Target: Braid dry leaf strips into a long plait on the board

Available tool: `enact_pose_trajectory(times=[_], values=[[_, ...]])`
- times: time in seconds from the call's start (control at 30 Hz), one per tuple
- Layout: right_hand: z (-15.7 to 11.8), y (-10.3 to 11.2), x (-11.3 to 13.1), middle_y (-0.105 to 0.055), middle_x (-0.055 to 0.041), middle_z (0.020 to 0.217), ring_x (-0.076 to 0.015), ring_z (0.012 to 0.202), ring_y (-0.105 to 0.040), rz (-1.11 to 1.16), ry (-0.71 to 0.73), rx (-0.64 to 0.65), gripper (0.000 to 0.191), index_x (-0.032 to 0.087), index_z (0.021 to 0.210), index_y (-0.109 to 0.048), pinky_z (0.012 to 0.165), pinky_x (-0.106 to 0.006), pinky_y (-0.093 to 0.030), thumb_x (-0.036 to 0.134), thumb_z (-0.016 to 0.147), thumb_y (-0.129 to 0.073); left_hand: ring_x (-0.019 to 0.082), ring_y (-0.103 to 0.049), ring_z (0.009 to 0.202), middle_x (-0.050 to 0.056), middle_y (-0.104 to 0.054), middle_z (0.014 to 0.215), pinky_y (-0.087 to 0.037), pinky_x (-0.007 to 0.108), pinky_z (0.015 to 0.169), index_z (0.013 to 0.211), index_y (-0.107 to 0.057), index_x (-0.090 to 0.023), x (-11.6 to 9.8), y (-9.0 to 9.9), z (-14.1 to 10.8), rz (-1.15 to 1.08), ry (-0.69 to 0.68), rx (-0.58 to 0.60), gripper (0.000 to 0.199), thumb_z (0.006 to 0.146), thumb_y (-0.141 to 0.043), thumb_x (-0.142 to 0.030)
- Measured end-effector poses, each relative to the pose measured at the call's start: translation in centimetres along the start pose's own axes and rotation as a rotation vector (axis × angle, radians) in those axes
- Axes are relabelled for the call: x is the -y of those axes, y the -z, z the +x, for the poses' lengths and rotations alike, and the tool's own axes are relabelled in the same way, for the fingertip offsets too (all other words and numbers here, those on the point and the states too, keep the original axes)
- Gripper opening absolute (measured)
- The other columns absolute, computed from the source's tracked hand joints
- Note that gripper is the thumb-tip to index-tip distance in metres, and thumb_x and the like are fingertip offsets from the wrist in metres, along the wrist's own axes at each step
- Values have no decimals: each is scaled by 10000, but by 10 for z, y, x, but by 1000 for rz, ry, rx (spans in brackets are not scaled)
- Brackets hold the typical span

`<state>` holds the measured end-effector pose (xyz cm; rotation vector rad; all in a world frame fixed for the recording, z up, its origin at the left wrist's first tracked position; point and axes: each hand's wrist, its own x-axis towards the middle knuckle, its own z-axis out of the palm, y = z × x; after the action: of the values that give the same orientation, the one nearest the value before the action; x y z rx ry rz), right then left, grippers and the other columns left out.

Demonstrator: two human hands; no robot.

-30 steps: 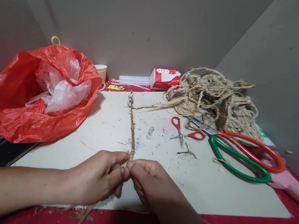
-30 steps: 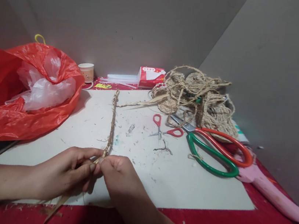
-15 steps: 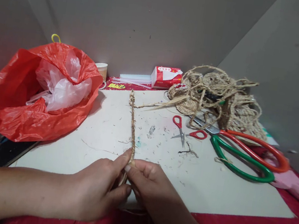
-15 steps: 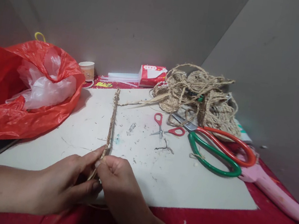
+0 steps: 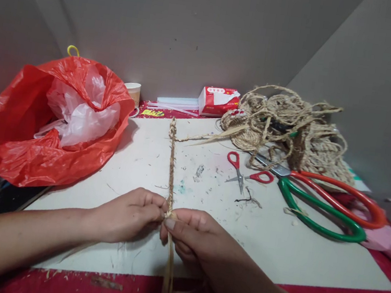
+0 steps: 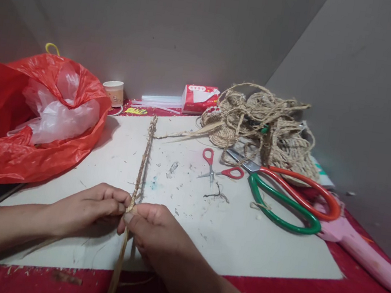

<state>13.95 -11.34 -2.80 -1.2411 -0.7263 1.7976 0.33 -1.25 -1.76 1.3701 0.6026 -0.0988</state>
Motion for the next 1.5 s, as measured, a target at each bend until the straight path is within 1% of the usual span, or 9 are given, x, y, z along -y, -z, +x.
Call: enact_pose_trajectory(times=[0.1, 0.27, 0.5, 0.7, 0.93, 1.1, 1.27, 1.4, 1.5], values=[[0, 5, 2, -245, 105, 446, -54, 398, -139, -117, -36, -4, 299, 164, 688, -529, 380, -207, -89, 439, 804, -524, 90, -458, 615, 20, -589, 695, -361, 215, 615, 711, -613, -111, 0, 1, -1, 103, -58, 27, 224, 782, -410, -176], [0, 15, 0, -302, 75, 516, -63, 463, -219, -247, -16, 11, 292, 157, 676, -509, 422, -191, -166, 405, 830, -507, 90, -439, 602, 0, -578, 678, -351, 213, 598, 758, -640, -122, -5, 5, -2, 269, -46, 5, 230, 795, -423, -190], [0, 13, -4, -417, 40, 579, -91, 540, -347, -554, 145, -87, 228, 166, 705, -540, 514, -210, -288, 248, 873, -409, 58, -230, 426, -71, -330, 445, -181, 224, 446, 601, -514, -146, -2, 4, 3, 45, 42, 41, 294, 838, -459, -310], [-5, 8, -4, -550, 16, 604, -108, 551, -444, -913, 249, -215, 280, 187, 673, -539, 546, -246, -298, 262, 896, -387, 63, -333, 516, -29, -455, 563, -251, 214, 506, 638, -538, -129, 6, 1, 4, 55, -14, -14, 332, 829, -503, -398], [-14, 10, -1, -518, 1, 562, -124, 535, -447, -1027, 259, -266, 314, 195, 614, -442, 518, -268, -289, 271, 910, -369, 46, -242, 469, -73, -313, 506, -201, 198, 446, 606, -456, -147, 8, -3, 1, 129, 19, -80, 355, 825, -513, -420], [-18, -2, -4, -585, -3, 612, -124, 554, -511, -948, 307, -180, 259, 199, 678, -496, 530, -242, -357, 195, 895, -353, 52, -366, 476, -25, -487, 532, -299, 191, 474, 624, -554, -121, 7, -10, 0, -14, -27, -83, 369, 821, -538, -433], [-12, -8, -15, -672, -78, 666, -179, 531, -581, -1258, 251, -207, 169, 176, 763, -582, 494, -276, -342, 99, 791, -434, 107, -538, 581, 48, -630, 634, -414, 235, 595, 635, -589, -112, 12, -14, 0, -175, -47, -73, 366, 808, -571, -434], [-3, -13, -12, -688, -126, 660, -233, 515, -623, -1454, 150, -160, 283, 126, 949, -611, 434, -278, -287, 57, 728, -448, 129, -562, 618, 67, -643, 664, -433, 267, 645, 684, -625, -97, 15, -16, 0, -199, -25, -63, 357, 792, -596, -436], [-11, -17, -50, -674, -105, 602, -227, 499, -619, -1443, 211, -30, 229, 132, 868, -631, 425, -262, -283, 89, 673, -520, 90, -482, 555, 24, -586, 614, -376, 227, 572, 718, -624, -101, 16, -14, -1, -108, 8, -116, 354, 782, -603, -449]])
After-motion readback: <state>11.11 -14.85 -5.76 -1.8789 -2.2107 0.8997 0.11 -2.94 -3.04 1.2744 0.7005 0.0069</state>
